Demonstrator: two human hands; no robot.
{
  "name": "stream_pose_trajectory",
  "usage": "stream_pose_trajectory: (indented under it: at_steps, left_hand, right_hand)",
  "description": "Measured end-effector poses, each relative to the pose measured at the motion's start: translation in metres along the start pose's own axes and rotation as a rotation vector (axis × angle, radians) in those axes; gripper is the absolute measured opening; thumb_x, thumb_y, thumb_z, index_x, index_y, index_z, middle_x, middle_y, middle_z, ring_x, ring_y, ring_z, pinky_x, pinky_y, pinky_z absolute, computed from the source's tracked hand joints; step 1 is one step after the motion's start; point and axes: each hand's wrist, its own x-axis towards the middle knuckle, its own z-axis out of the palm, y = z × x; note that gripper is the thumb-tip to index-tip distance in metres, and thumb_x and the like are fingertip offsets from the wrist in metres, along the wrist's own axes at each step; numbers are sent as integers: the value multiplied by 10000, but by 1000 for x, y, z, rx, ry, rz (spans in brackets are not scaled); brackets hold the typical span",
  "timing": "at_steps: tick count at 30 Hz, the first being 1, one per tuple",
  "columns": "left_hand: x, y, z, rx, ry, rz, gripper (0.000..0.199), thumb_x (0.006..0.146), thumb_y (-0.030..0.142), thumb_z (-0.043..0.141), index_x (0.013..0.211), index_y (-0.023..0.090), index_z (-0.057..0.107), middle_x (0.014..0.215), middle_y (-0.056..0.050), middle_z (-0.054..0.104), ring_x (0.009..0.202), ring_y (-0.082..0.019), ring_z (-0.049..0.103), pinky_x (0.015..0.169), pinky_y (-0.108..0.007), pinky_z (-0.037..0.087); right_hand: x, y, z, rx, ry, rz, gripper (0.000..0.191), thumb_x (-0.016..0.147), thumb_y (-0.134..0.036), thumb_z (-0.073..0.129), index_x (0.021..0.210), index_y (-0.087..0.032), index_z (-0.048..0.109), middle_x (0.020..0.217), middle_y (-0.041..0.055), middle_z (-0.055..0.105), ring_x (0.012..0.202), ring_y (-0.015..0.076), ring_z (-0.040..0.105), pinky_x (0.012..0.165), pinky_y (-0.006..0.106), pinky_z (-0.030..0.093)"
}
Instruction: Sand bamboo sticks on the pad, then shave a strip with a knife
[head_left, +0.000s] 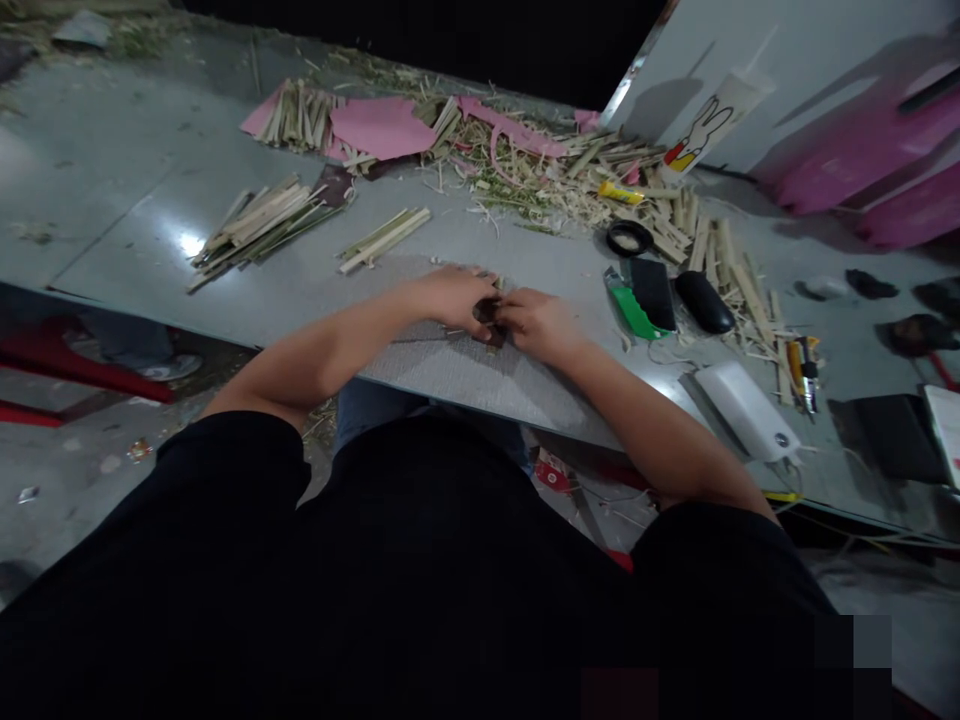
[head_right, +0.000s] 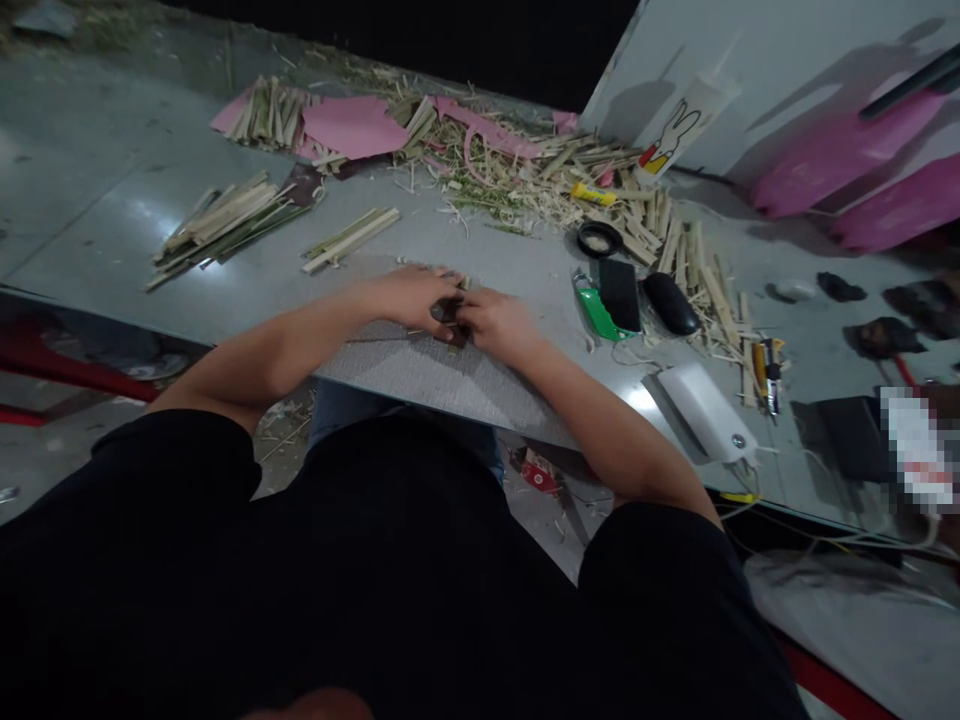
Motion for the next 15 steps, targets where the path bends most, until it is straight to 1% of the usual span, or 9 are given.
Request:
stream_pose_trajectory:
  at_steps: [2, 4, 7, 9, 12, 15]
  left_hand:
    - [-1, 3, -2, 41, -6, -28, 871, 995, 722, 826, 1743, 306, 666, 1938, -130, 488, 1752, -478, 459, 1386, -594, 430]
    - [-3, 6, -4, 67, -21, -39, 895, 1018, 708, 808, 1783, 281, 625, 1963, -150, 444, 1763, -481, 447, 1387, -596, 427]
    - [-5, 8, -6, 64, -29, -43, 919, 1021, 718, 804, 1827, 345, 572, 1969, -111, 445, 1776, -477, 434, 1383, -586, 422]
    - [-5, 9, -6, 63, -22, -48, 905, 1016, 714, 819, 1816, 363, 586, 1968, -92, 450, 1775, -466, 434, 1374, -571, 428]
    - [-7, 10, -5, 58, -4, -43, 885, 1036, 659, 836, 1810, 304, 593, 1966, -128, 444, 1758, -455, 438, 1379, -579, 417]
    - [-7, 11, -6, 57, -7, -43, 877, 1047, 648, 829, 1801, 260, 603, 1948, -157, 462, 1735, -452, 457, 1382, -579, 414]
  right_hand:
    - [2, 0, 0, -1, 4, 10, 348, 1070, -159, 592, 1143, -213, 927, 1195, 160, 848, 1119, 329, 723, 933, 438, 515]
    - [3, 9, -3, -16, 20, 64, 342, 1059, -150, 598, 1136, -208, 926, 1152, 169, 838, 1090, 338, 711, 913, 445, 505]
    - [1, 18, -9, -37, 36, 114, 329, 1038, -126, 604, 1090, -202, 920, 1093, 176, 817, 1035, 339, 695, 893, 449, 496]
    - [-1, 13, -7, -31, 28, 80, 325, 1035, -119, 608, 1086, -202, 918, 1101, 170, 822, 1032, 330, 703, 891, 441, 500]
    - [-2, 0, -1, -10, 12, 14, 326, 1039, -120, 615, 1110, -214, 920, 1173, 154, 844, 1076, 318, 725, 909, 424, 512]
    - [0, 2, 0, -17, 22, 29, 325, 1039, -126, 609, 1097, -206, 918, 1142, 161, 842, 1079, 330, 723, 903, 433, 509]
